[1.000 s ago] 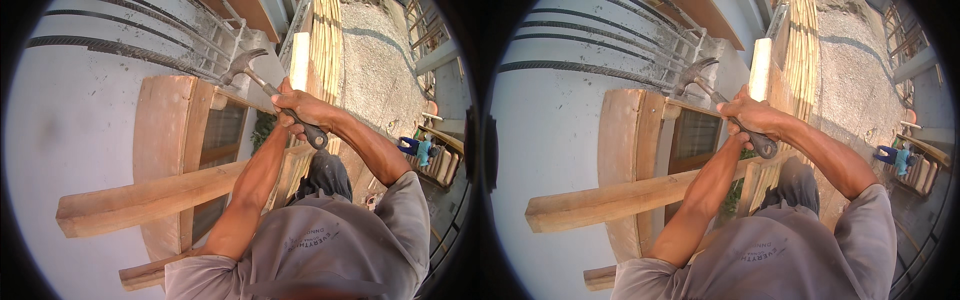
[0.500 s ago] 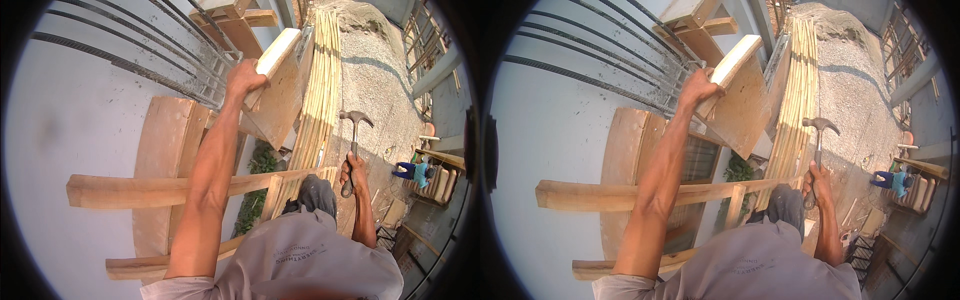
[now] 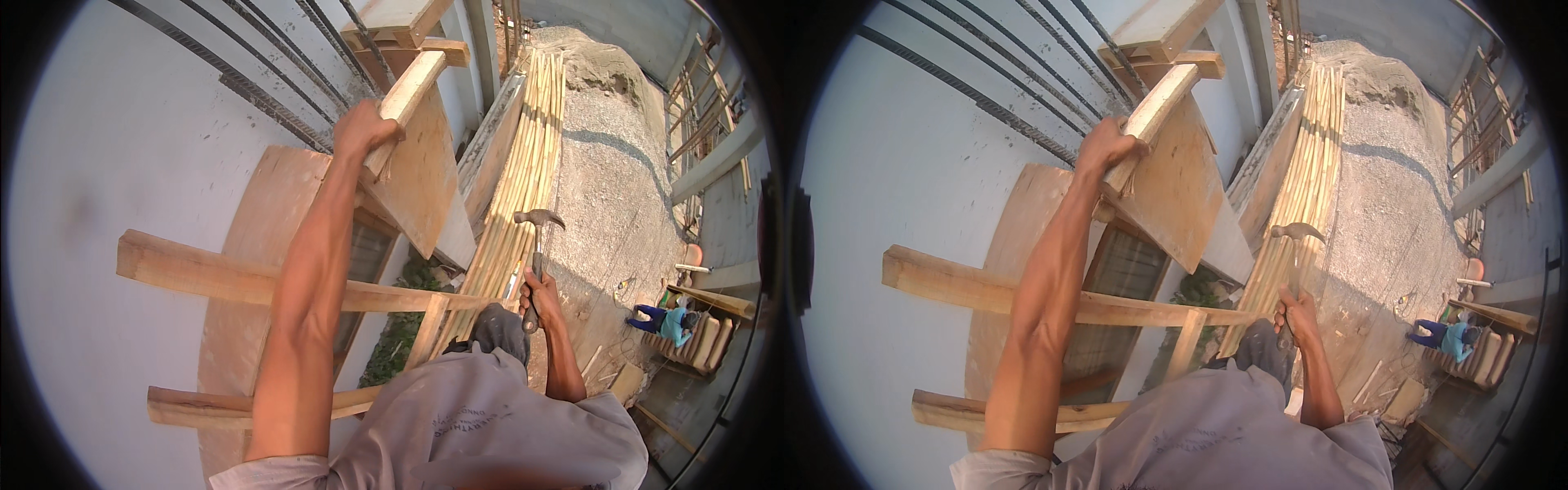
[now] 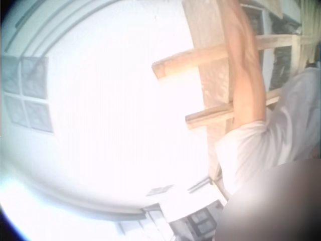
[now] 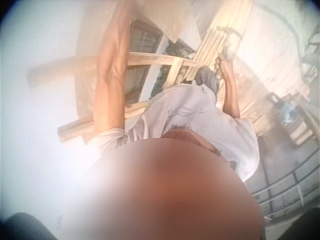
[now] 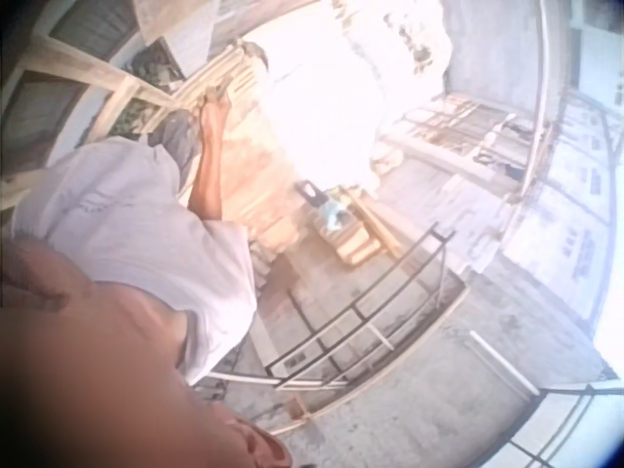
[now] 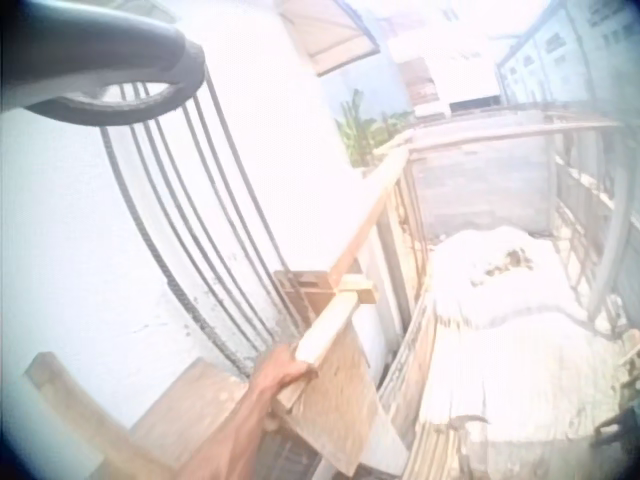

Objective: The person uses a hammer to drive nails into wooden planks, securing them to a vertical rebar-reinforced structure. The person repeatedly positions planks and hammers nails to build a wooden formwork frame.

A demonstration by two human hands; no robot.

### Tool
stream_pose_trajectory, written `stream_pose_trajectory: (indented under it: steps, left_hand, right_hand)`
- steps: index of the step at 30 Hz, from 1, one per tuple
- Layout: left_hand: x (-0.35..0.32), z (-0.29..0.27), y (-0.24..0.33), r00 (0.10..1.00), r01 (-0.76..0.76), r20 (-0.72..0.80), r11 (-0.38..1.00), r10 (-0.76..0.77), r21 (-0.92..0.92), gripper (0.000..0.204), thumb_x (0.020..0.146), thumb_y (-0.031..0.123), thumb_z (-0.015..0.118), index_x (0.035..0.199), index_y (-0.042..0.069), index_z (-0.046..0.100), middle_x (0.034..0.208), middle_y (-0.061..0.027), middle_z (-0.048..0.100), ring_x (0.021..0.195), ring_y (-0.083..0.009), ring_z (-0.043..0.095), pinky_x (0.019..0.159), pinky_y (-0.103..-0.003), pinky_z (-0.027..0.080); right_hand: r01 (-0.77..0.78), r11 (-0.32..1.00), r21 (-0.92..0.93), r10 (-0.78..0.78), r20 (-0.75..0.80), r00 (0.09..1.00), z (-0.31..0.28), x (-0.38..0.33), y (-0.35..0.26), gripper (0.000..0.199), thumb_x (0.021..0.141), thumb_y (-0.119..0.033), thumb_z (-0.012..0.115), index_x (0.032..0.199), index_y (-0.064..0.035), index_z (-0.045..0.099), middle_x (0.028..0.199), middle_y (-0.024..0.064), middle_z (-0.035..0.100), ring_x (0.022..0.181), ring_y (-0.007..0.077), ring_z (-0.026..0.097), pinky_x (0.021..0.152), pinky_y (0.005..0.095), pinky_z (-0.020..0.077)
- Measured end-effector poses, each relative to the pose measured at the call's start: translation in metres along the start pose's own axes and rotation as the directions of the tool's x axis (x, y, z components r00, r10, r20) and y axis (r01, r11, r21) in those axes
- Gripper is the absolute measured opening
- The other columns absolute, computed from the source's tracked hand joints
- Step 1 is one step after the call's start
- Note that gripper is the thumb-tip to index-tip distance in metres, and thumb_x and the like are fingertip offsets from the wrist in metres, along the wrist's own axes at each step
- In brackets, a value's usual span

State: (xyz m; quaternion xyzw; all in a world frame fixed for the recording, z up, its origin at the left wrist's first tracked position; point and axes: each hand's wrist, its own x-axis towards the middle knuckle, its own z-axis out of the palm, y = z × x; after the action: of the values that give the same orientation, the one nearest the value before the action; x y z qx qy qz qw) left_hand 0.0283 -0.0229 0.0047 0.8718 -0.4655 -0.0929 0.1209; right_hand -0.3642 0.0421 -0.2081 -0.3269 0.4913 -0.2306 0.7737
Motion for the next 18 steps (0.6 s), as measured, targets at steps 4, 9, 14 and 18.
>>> stream_pose_trajectory:
  steps: [4,9,14,18]
  left_hand:
    - [0.008,-0.001,-0.003,1.0,-0.018,0.01,0.998,0.019,-0.068,0.06,0.05,0.034,0.078,0.103,0.004,0.071,0.1,-0.0173,0.072,0.093,-0.0321,0.069,0.08,-0.04,0.052]
    - [0.009,0.007,-0.006,0.999,-0.036,-0.006,0.996,0.036,-0.084,0.061,0.051,0.033,0.078,0.104,0.004,0.071,0.099,-0.0184,0.071,0.093,-0.0323,0.069,0.08,-0.04,0.052]
    - [-0.001,0.012,-0.012,0.999,-0.03,-0.031,0.995,0.027,-0.097,0.062,0.051,0.033,0.078,0.105,0.004,0.069,0.101,-0.0191,0.071,0.095,-0.0329,0.068,0.082,-0.04,0.052]
    - [-0.003,0.012,-0.013,1.0,0.008,-0.023,0.995,-0.011,-0.101,0.063,0.052,0.034,0.078,0.106,0.003,0.069,0.102,-0.0191,0.071,0.096,-0.0326,0.068,0.084,-0.04,0.051]
  right_hand:
    - [0.022,1.0,-0.022,-0.022,0.009,1.0,0.011,0.0,-0.003,0.032,0.096,-0.032,0.063,0.096,-0.003,0.05,0.061,0.001,0.045,0.041,0.0109,0.046,0.033,0.0279,0.0412]
    - [0.0,0.998,-0.057,0.001,0.012,1.0,0.015,-0.001,0.003,0.031,0.095,-0.031,0.064,0.092,-0.0041,0.049,0.061,0.0019,0.047,0.041,0.0114,0.047,0.033,0.028,0.0414]
    - [-0.032,0.996,-0.079,0.034,0.017,0.999,0.015,0.0,0.009,0.03,0.095,-0.03,0.063,0.087,-0.0058,0.048,0.06,0.0017,0.047,0.042,0.0108,0.047,0.034,0.0284,0.0416]
    - [-0.046,0.994,-0.095,0.047,0.008,0.999,0.016,0.003,0.01,0.03,0.095,-0.03,0.063,0.086,-0.0058,0.048,0.061,0.0012,0.047,0.042,0.0106,0.047,0.034,0.0281,0.042]
